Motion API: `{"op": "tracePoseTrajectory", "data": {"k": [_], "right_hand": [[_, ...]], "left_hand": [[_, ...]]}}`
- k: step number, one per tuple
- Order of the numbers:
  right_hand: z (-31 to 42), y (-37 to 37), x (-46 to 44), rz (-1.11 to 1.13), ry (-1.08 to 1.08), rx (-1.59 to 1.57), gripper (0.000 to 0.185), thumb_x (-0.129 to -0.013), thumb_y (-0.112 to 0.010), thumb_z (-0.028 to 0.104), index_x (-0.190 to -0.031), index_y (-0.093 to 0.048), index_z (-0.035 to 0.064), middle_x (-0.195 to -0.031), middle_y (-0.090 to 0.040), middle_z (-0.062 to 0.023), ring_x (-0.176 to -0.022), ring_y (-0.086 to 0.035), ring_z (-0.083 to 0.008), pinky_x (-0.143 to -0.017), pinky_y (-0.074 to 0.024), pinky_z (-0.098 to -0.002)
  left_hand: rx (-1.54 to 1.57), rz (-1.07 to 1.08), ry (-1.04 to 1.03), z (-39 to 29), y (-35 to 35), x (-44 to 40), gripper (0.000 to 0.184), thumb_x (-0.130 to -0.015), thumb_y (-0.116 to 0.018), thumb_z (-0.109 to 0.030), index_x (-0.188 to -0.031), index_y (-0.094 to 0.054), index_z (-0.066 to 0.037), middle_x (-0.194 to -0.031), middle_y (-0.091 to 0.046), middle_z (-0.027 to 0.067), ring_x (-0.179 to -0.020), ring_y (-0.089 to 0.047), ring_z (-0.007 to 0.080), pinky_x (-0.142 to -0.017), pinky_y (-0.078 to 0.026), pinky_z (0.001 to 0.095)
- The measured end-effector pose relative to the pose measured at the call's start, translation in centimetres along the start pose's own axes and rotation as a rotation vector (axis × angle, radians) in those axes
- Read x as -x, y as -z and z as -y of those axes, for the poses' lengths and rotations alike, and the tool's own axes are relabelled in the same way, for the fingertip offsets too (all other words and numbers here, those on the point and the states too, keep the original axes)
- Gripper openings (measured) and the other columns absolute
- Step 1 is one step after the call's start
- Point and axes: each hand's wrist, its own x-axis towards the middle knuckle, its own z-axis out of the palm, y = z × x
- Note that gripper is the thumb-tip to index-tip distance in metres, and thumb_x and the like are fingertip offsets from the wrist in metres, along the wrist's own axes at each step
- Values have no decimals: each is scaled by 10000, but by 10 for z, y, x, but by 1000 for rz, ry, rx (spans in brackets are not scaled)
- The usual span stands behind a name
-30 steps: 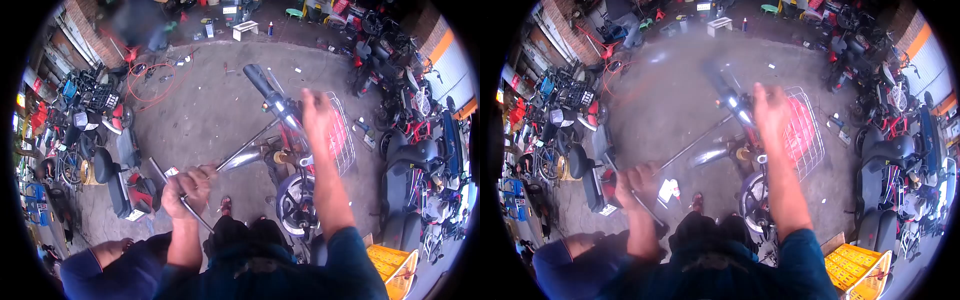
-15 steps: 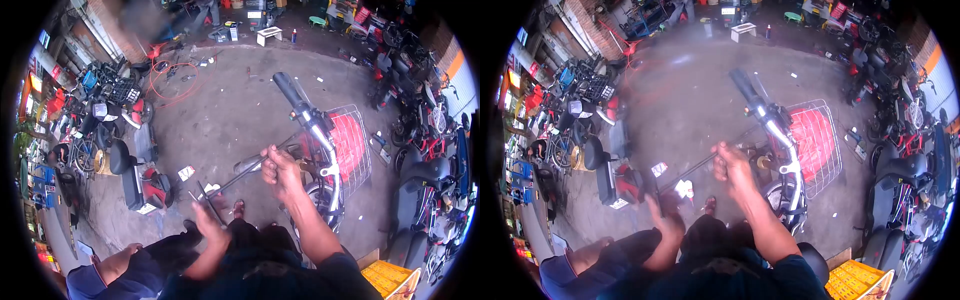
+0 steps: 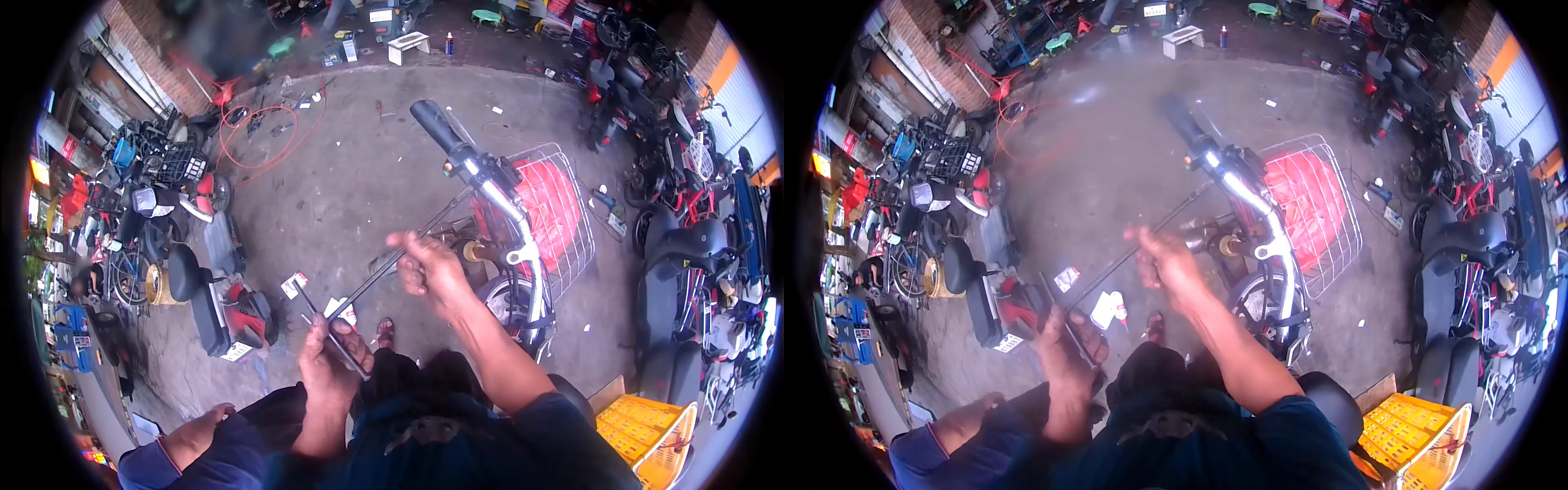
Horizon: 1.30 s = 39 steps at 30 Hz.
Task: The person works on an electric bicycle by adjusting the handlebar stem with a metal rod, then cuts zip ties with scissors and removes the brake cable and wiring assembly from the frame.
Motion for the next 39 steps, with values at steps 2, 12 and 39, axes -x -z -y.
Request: {"op": "tracePoseTrajectory", "data": {"k": [2, 12, 39], "right_hand": [[-2, 1, 6, 28, -17, 7, 383, -925, -581, 412, -913, -569, 29, -564, -358, 64, -451, -297, -45, -409, -218, -223], [-10, 0, 5, -97, 79, 154, 350, -942, -565, 377, -908, -596, 30, -543, -370, 52, -431, -299, -53, -398, -225, -234], [-25, 6, 16, 64, 61, 44, 323, -918, -608, 360, -935, -612, 37, -580, -381, 71, -460, -315, -38, -411, -223, -224]], "left_hand": [[-602, -227, -345, 15, 11, 3, 460, -968, -455, -378, -926, -628, 47, -642, -556, 57, -558, -527, 144, -555, -431, 311], [-446, -21, -100, 0, 11, 2, 492, -956, -480, -387, -733, -584, 39, -578, -501, 103, -529, -517, 225, -536, -435, 353], [-670, -111, -143, 15, 18, 18, 624, -968, -362, -506, -817, -652, 26, -760, -628, 173, -609, -609, 259, -564, -489, 383]]}}
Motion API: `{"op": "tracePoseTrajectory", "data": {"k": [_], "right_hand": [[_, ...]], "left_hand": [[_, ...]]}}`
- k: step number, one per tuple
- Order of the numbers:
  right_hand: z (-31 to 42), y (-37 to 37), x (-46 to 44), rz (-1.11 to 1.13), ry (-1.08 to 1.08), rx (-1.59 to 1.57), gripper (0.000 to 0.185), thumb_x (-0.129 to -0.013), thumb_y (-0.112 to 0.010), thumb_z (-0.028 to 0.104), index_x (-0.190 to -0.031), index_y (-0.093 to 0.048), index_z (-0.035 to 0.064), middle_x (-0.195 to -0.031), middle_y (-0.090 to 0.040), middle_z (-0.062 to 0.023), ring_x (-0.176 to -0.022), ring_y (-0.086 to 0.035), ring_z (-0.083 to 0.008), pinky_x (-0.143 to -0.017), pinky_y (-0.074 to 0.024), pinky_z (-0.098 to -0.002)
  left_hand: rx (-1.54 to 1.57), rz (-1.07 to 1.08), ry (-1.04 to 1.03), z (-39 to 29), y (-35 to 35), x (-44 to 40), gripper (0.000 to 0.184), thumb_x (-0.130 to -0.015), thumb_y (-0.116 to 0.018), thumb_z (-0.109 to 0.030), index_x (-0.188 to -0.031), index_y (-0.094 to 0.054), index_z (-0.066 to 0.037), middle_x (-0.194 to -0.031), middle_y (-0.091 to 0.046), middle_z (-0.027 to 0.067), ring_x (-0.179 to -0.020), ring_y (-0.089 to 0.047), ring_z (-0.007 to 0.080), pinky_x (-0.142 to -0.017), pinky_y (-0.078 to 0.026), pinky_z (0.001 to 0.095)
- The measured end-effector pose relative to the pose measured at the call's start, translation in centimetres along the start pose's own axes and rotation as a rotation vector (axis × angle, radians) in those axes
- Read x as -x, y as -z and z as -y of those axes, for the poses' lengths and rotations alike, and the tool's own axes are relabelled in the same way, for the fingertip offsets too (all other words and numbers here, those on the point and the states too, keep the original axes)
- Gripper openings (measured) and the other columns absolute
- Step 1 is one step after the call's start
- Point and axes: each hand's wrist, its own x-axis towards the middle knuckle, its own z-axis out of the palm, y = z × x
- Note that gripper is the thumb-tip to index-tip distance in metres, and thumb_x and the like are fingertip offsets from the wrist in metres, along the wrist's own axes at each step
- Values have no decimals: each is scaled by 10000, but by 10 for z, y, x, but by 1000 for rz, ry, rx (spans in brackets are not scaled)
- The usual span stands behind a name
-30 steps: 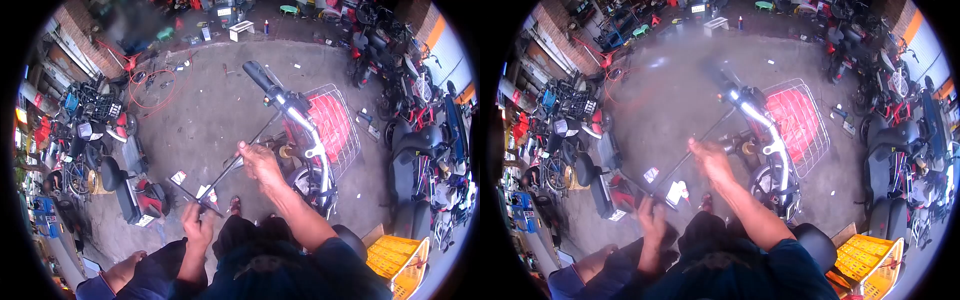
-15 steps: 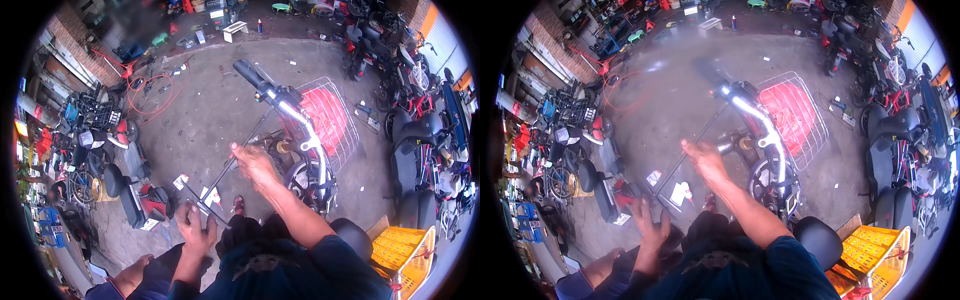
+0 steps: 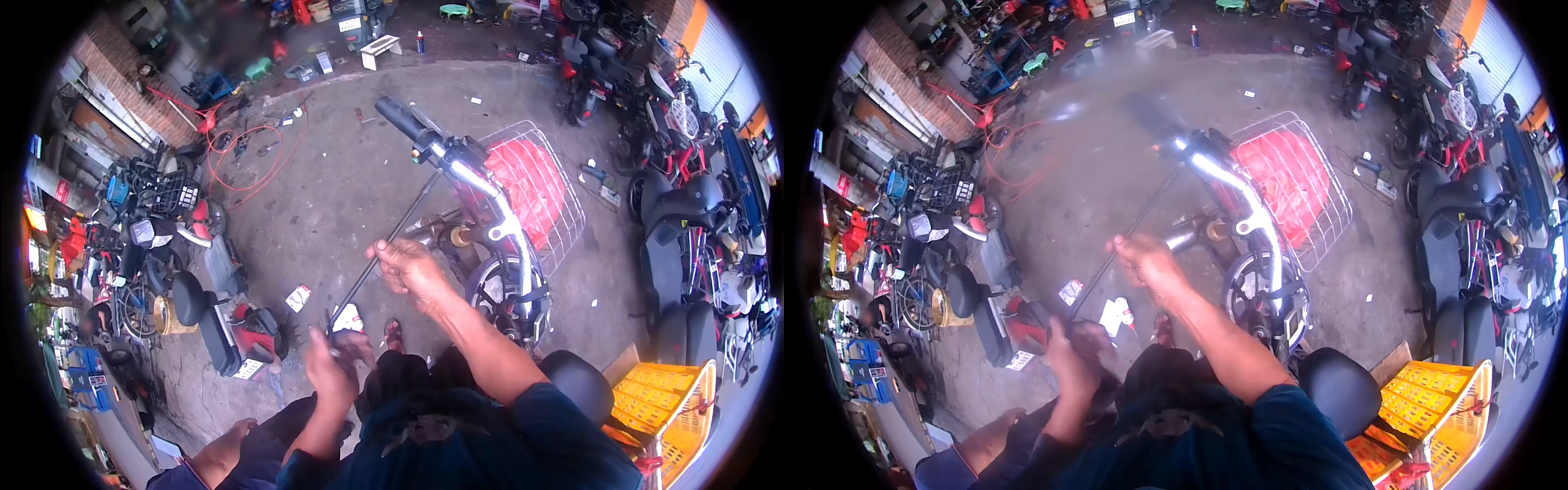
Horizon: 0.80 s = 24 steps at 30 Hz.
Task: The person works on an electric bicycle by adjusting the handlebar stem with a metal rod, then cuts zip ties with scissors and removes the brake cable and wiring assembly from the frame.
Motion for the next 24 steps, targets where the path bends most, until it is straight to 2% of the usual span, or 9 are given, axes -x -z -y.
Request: {"op": "tracePoseTrajectory", "data": {"k": [1, 4, 5, 8, 12, 16, 17, 21, 24], "right_hand": [[-2, -3, 1, -32, 21, 12, 321, -910, -621, 357, -934, -612, 37, -589, -387, 71, -462, -311, -35, -411, -221, -225], [-12, -4, -4, -240, 27, 149, 335, -854, -694, 376, -861, -594, 56, -593, -390, 67, -468, -308, -33, -417, -220, -229], [-16, -3, -5, -269, 43, 151, 343, -832, -717, 383, -830, -581, 68, -588, -390, 68, -467, -311, -34, -416, -219, -229], [-19, -1, -10, -336, 86, 188, 379, -777, -770, 405, -755, -544, 101, -572, -392, 68, -460, -323, -39, -411, -216, -231], [-14, -4, -7, -361, 67, 210, 423, -758, -784, 412, -691, -506, 100, -633, -429, 41, -563, -385, -82, -507, -311, -265], [-5, -10, -3, -348, -4, 192, 382, -785, -762, 391, -726, -546, 81, -666, -439, 38, -624, -401, -84, -554, -342, -267], [-5, -10, -4, -332, 30, 190, 360, -801, -748, 381, -761, -569, 71, -664, -448, 39, -610, -407, -78, -540, -339, -259], [-5, -15, -1, -158, 31, 52, 312, -876, -666, 360, -884, -587, 58, -622, -410, 54, -507, -349, -46, -439, -264, -217], [-4, -10, 0, -27, -21, 54, 295, -911, -621, 348, -943, -580, 58, -618, -383, 59, -483, -312, -34, -409, -233, -199]], "left_hand": [[-354, 32, -514, 24, 17, -2, 473, -943, -475, -421, -1007, -638, 18, -783, -625, 182, -637, -605, 284, -599, -488, 372], [-952, 57, -1239, 22, 41, -4, 480, -849, -650, -259, -1231, -533, 6, -924, -616, 215, -720, -598, 327, -644, -482, 370], [-1146, 100, -1263, 19, 47, -5, 796, -731, -745, -129, -1402, -330, -19, -1061, -572, 240, -803, -583, 367, -684, -478, 390], [-1289, -63, -1289, 12, 41, -17, 875, -727, -740, -87, -1439, -236, -18, -1113, -543, 252, -835, -579, 370, -692, -475, 417], [-1142, -65, -1160, 16, 47, -31, 938, -746, -747, -97, -1458, -143, -8, -1028, -589, 234, -807, -608, 350, -721, -484, 425], [-764, 108, -669, 6, 35, -30, 387, -875, -629, -98, -1180, -520, 114, -885, -629, 193, -728, -638, 274, -678, -505, 335], [-476, 37, -361, 4, 24, -26, 262, -917, -585, -145, -985, -618, 107, -845, -636, 159, -645, -624, 251, -617, -511, 307], [378, -28, 153, -10, 15, -33, 380, -917, -580, -332, -937, -637, 43, -728, -615, 131, -574, -599, 243, -520, -499, 338], [682, 100, 266, -11, 13, -34, 415, -917, -573, -363, -910, -640, 47, -696, -602, 129, -563, -587, 249, -525, -488, 346]]}}
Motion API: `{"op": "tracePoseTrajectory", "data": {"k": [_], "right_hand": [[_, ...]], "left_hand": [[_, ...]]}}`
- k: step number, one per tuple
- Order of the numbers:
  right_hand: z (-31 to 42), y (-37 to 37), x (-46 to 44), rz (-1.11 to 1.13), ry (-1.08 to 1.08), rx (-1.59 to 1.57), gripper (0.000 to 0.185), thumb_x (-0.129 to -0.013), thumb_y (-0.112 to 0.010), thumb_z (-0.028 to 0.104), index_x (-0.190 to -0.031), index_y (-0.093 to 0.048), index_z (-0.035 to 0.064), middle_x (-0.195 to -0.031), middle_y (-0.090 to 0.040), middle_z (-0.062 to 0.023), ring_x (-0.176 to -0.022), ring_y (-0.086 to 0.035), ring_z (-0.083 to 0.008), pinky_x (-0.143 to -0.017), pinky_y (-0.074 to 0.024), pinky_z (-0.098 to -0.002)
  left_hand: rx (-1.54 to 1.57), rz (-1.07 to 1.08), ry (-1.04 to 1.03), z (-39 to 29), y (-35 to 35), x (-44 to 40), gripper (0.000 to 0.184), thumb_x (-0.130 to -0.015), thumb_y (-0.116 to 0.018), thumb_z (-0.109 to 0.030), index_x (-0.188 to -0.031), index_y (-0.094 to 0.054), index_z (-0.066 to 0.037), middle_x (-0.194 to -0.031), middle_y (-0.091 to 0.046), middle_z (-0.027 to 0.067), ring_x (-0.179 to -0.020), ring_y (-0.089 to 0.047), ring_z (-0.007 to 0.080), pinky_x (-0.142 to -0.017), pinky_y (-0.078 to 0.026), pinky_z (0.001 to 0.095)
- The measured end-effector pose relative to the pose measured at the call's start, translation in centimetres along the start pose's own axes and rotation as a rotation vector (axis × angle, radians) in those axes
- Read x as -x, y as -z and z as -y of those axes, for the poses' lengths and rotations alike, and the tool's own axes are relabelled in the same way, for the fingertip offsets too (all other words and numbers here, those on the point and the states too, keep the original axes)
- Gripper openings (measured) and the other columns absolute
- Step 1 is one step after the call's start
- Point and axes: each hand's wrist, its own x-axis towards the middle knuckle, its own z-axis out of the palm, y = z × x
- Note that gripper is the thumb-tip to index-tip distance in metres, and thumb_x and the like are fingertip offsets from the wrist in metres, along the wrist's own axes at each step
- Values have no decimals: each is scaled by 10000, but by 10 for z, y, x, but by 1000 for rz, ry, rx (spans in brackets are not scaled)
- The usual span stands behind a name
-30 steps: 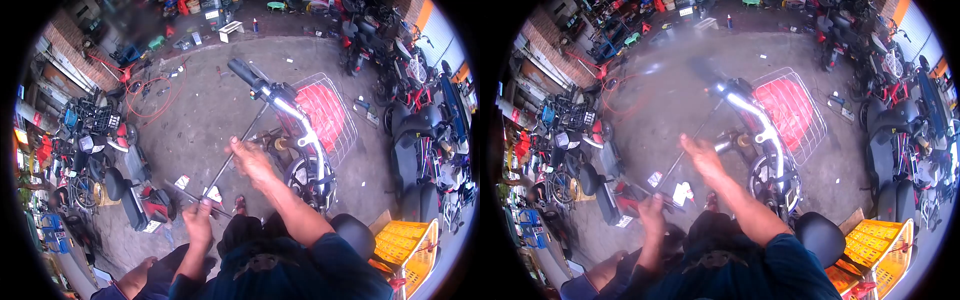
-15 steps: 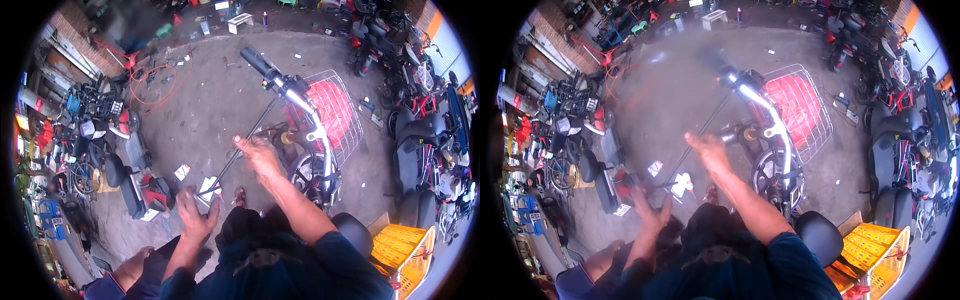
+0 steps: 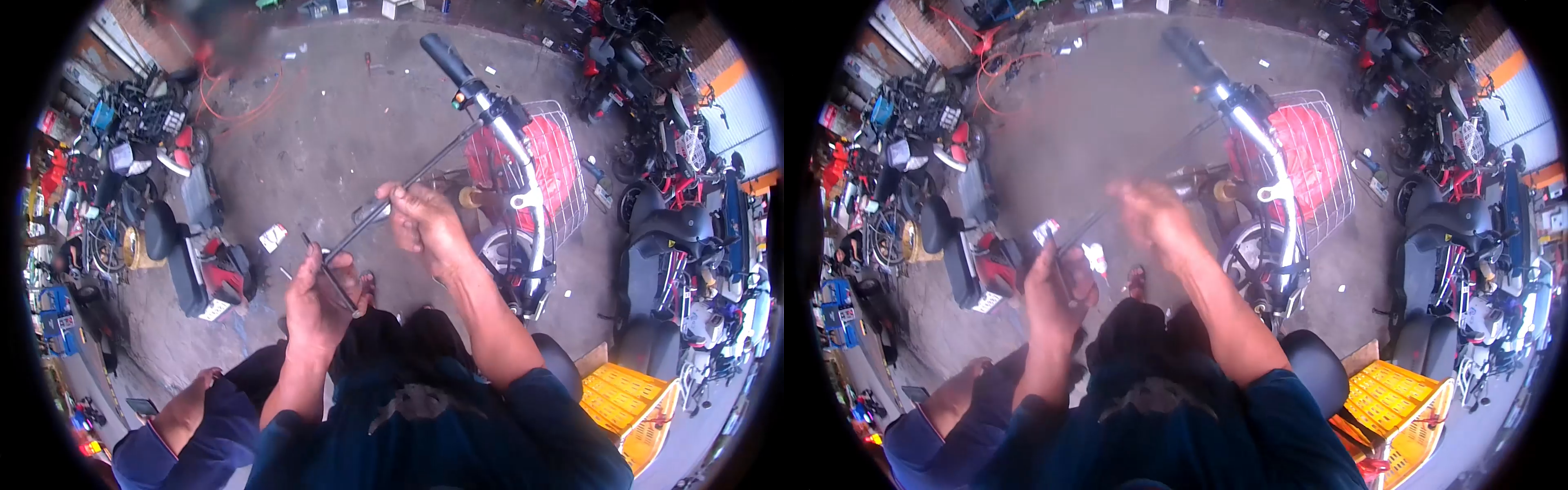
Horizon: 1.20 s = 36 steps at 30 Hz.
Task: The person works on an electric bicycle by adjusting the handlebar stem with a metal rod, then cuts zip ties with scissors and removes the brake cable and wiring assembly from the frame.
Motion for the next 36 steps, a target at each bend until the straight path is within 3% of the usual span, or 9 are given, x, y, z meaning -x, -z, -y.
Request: {"op": "tracePoseTrajectory", "data": {"k": [5, 11, 18, 22, 26, 27, 30, 34, 36], "right_hand": [[-9, -7, -3, -112, 34, 32, 293, -898, -642, 346, -883, -563, 65, -593, -371, 61, -457, -303, -37, -401, -231, -198], [-5, -14, -7, -255, 85, 91, 276, -793, -754, 339, -787, -587, 120, -549, -414, 82, -428, -345, -40, -398, -244, -220], [1, -18, -10, -339, 91, 118, 328, -762, -765, 367, -687, -534, 146, -549, -402, 68, -435, -345, -47, -399, -245, -227], [2, -21, -7, -294, 87, 96, 304, -858, -670, 375, -810, -568, 93, -584, -411, 56, -457, -354, -52, -406, -253, -223], [6, -22, 0, 15, -12, -106, 291, -960, -534, 322, -1051, -557, 46, -621, -356, 62, -495, -314, -40, -427, -253, -194], [3, -17, -3, 39, -29, -105, 288, -958, -537, 319, -1050, -560, 47, -620, -349, 64, -495, -310, -40, -426, -253, -195], [-4, -13, -6, 0, -8, -56, 294, -938, -573, 325, -1024, -575, 44, -613, -367, 63, -486, -317, -41, -422, -252, -200], [-7, -23, -3, -167, 44, -12, 355, -856, -678, 386, -907, -623, 40, -645, -439, 55, -518, -360, -51, -451, -252, -227], [-10, -26, -3, -217, 53, -4, 339, -833, -707, 384, -823, -608, 61, -639, -427, 60, -519, -345, -48, -452, -249, -229]], "left_hand": [[-1217, -112, -1181, 22, 50, 6, 223, -895, -539, -116, -974, -596, 84, -697, -592, 122, -603, -558, 195, -564, -420, 282], [-1578, 14, -1735, 2, 54, 1, 578, -788, -684, -64, -1307, -439, -1, -931, -570, 150, -841, -556, 279, -724, -452, 378], [-1784, 169, -1211, -21, 24, -8, 278, -699, -728, -87, -949, -660, 12, -825, -598, 130, -770, -571, 277, -683, -462, 376], [-1062, 59, -594, -4, 12, 3, 206, -874, -638, -159, -928, -658, 39, -808, -635, 128, -653, -590, 264, -600, -467, 320], [84, 247, 31, -6, -5, 3, 513, -971, -453, -419, -863, -682, 27, -733, -642, 133, -634, -608, 214, -606, -490, 304], [62, 219, 41, -8, -7, 5, 570, -978, -399, -454, -846, -680, 23, -735, -643, 137, -641, -615, 216, -604, -498, 314], [-871, -79, -310, -3, -5, 16, 575, -987, -370, -435, -861, -666, 42, -743, -636, 143, -640, -616, 252, -603, -497, 332], [-1707, 151, -1352, -10, 37, 14, 433, -863, -654, -256, -1118, -553, 80, -797, -617, 167, -655, -591, 283, -618, -474, 352], [-1713, 179, -1454, -9, 41, 11, 727, -736, -752, -111, -1342, -368, 11, -910, -576, 193, -746, -575, 309, -625, -465, 390]]}}
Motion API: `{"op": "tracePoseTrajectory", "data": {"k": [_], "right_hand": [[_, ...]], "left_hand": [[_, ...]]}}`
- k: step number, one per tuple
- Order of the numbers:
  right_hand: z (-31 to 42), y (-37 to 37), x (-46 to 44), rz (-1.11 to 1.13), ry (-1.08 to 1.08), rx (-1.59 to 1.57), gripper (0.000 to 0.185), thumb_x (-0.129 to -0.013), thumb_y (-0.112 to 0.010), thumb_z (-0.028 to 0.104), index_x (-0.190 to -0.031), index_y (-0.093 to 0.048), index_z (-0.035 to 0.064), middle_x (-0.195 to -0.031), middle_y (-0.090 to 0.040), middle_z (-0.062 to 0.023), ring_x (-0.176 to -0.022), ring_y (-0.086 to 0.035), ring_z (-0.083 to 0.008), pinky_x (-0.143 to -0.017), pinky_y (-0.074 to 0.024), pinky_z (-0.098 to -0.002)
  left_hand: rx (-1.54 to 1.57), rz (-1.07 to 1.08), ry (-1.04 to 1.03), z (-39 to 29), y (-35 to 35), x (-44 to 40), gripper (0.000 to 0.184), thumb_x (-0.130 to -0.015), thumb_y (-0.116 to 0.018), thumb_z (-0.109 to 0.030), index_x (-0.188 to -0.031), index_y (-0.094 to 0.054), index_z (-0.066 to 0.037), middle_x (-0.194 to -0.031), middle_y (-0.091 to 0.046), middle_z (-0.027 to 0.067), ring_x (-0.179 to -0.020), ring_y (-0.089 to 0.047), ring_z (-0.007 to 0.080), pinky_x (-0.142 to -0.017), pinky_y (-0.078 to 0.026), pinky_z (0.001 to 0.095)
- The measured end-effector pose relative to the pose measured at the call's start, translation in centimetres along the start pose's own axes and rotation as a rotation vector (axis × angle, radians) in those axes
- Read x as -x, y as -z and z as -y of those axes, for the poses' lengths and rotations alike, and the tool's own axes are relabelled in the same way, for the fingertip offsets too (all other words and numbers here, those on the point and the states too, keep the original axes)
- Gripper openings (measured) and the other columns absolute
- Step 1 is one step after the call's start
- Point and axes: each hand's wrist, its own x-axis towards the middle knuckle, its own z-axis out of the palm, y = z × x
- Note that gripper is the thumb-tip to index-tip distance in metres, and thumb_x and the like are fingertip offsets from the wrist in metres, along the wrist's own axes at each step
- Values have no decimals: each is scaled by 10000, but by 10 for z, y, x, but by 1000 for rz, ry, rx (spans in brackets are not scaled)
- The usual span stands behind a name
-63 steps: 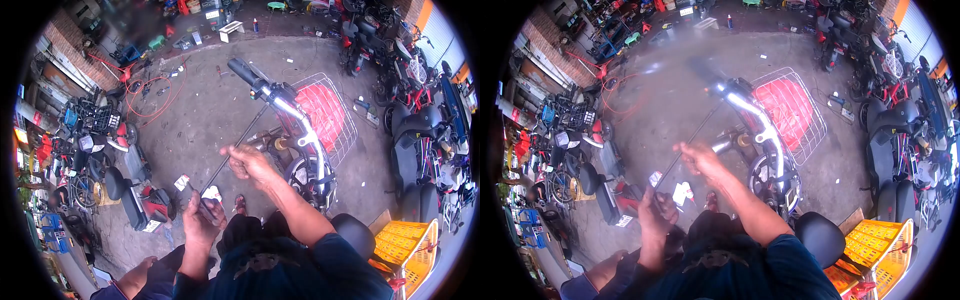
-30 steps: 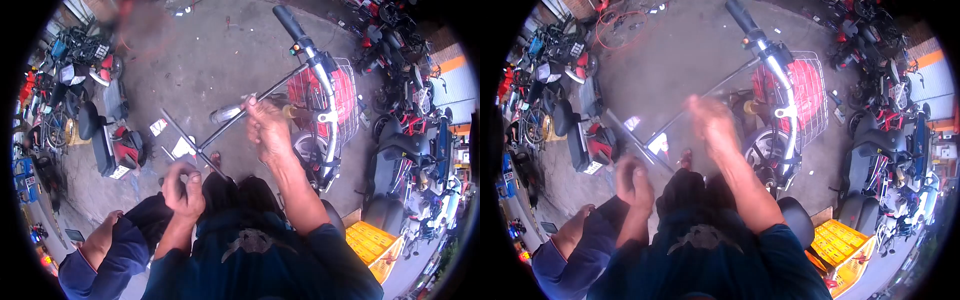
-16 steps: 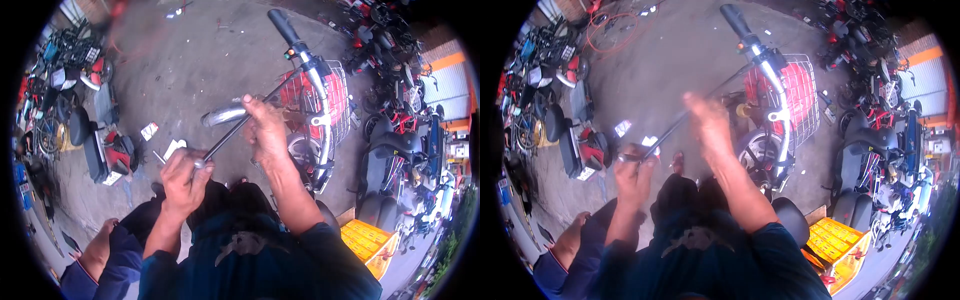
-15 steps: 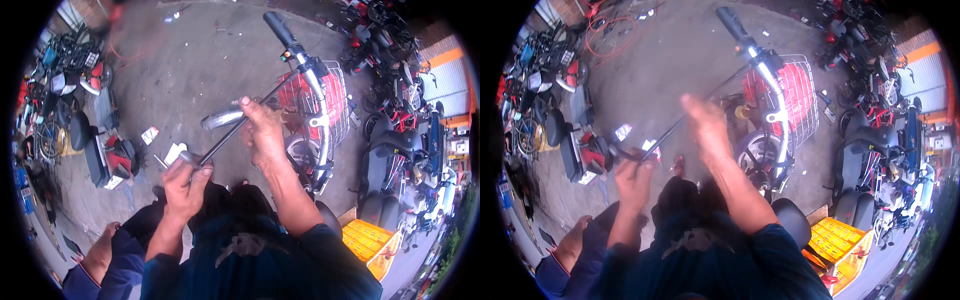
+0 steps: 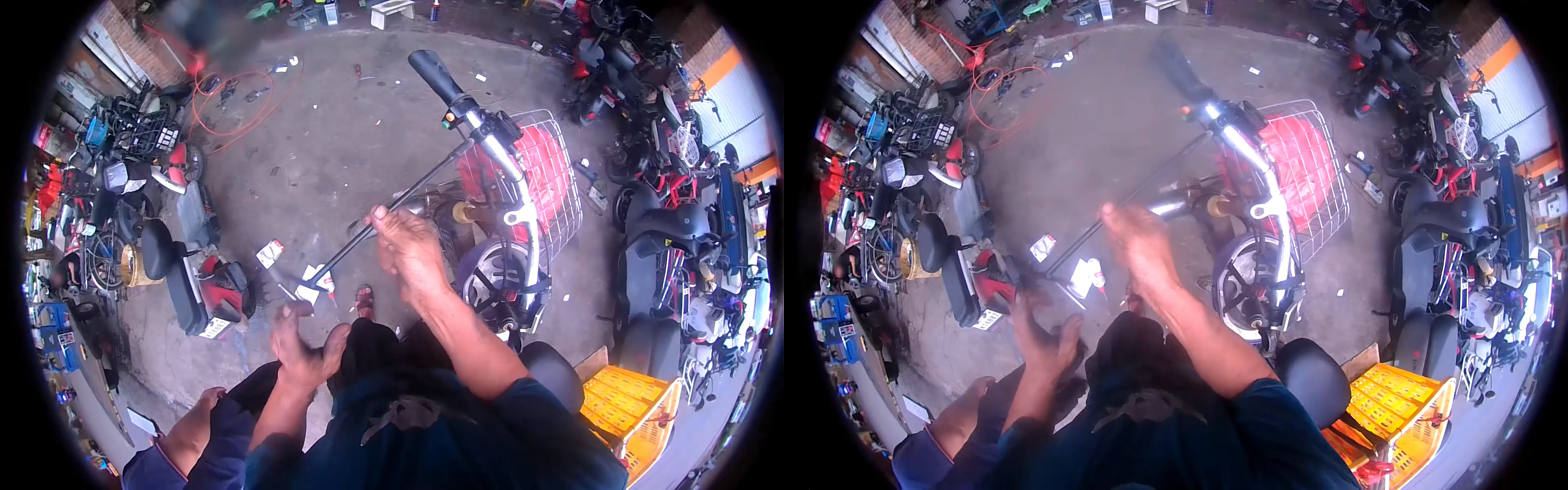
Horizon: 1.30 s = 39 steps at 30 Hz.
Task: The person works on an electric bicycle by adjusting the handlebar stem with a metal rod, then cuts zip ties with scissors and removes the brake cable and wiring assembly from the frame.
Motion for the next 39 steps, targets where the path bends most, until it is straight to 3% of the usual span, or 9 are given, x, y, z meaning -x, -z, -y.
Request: {"op": "tracePoseTrajectory", "data": {"k": [2, 10, 14, 19, 22, 26, 30, 32, 39], "right_hand": [[-1, -2, -2, -45, 4, 6, 344, -814, -728, 384, -756, -566, 86, -642, -426, 61, -523, -336, -45, -453, -251, -234], [2, 0, -4, -123, 1, -10, 371, -778, -770, 369, -701, -501, 124, -622, -403, 66, -506, -341, -45, -433, -254, -232], [21, 6, -9, -195, 25, -106, 310, -807, -735, 343, -789, -526, 115, -596, -398, 70, -453, -338, -41, -396, -241, -225], [19, 19, -15, -211, 49, -57, 247, -830, -700, 328, -819, -567, 120, -577, -401, 64, -424, -338, -36, -384, -245, -215], [2, 15, -10, -210, 50, -29, 244, -846, -694, 337, -820, -582, 122, -589, -441, 59, -408, -341, -37, -373, -243, -220], [-23, 10, -3, -121, 87, 85, 294, -870, -677, 369, -823, -598, 90, -642, -499, 42, -489, -374, -39, -433, -292, -225], [-38, 24, 5, -41, 62, 367, 373, -885, -638, 445, -835, -619, 76, -662, -482, 43, -610, -395, -55, -532, -335, -226], [-53, 32, 15, 9, 129, 405, 398, -885, -626, 471, -838, -621, 76, -662, -482, 42, -604, -401, -62, -529, -332, -223], [-54, 88, 13, -450, -63, 57, 228, -925, -596, 327, -848, -578, 114, -613, -430, 58, -485, -353, -48, -421, -273, -216]], "left_hand": [[-133, 53, -53, -2, 0, -13, 812, -730, -750, -97, -1399, -297, -23, -962, -550, 207, -794, -568, 317, -628, -461, 405], [-100, 282, -55, 1, 15, -35, 574, -645, -662, -33, -1208, -549, -6, -1085, -526, 193, -913, -538, 349, -763, -459, 426], [-64, 327, -24, 7, 15, -51, 401, -673, -744, -105, -1038, -626, 12, -953, -593, 148, -874, -561, 326, -774, -462, 412], [632, 297, 593, -10, -12, -36, 496, -749, -772, -207, -1144, -580, 23, -999, -612, 127, -986, -572, 250, -900, -431, 360], [812, 171, 670, -13, -37, -25, 606, -753, -775, -215, -1241, -510, 28, -1016, -601, 112, -1029, -558, 237, -943, -410, 360], [768, 402, 767, -20, -46, -20, 471, -891, -646, -172, -1269, -476, 53, -957, -597, 93, -898, -592, 175, -830, -473, 318], [876, 221, 839, -11, -45, 24, 406, -897, -606, -84, -1257, -499, 69, -879, -595, 68, -720, -574, 137, -665, -486, 272], [1086, 92, 1109, 6, -33, 55, 415, -878, -632, -159, -1198, -539, 90, -717, -563, 56, -587, -518, 122, -554, -428, 259], [1328, -259, 1638, 44, -40, 39, 309, -893, -574, -232, -1092, -564, 4, -608, -389, -15, -499, -372, 106, -501, -306, 264]]}}
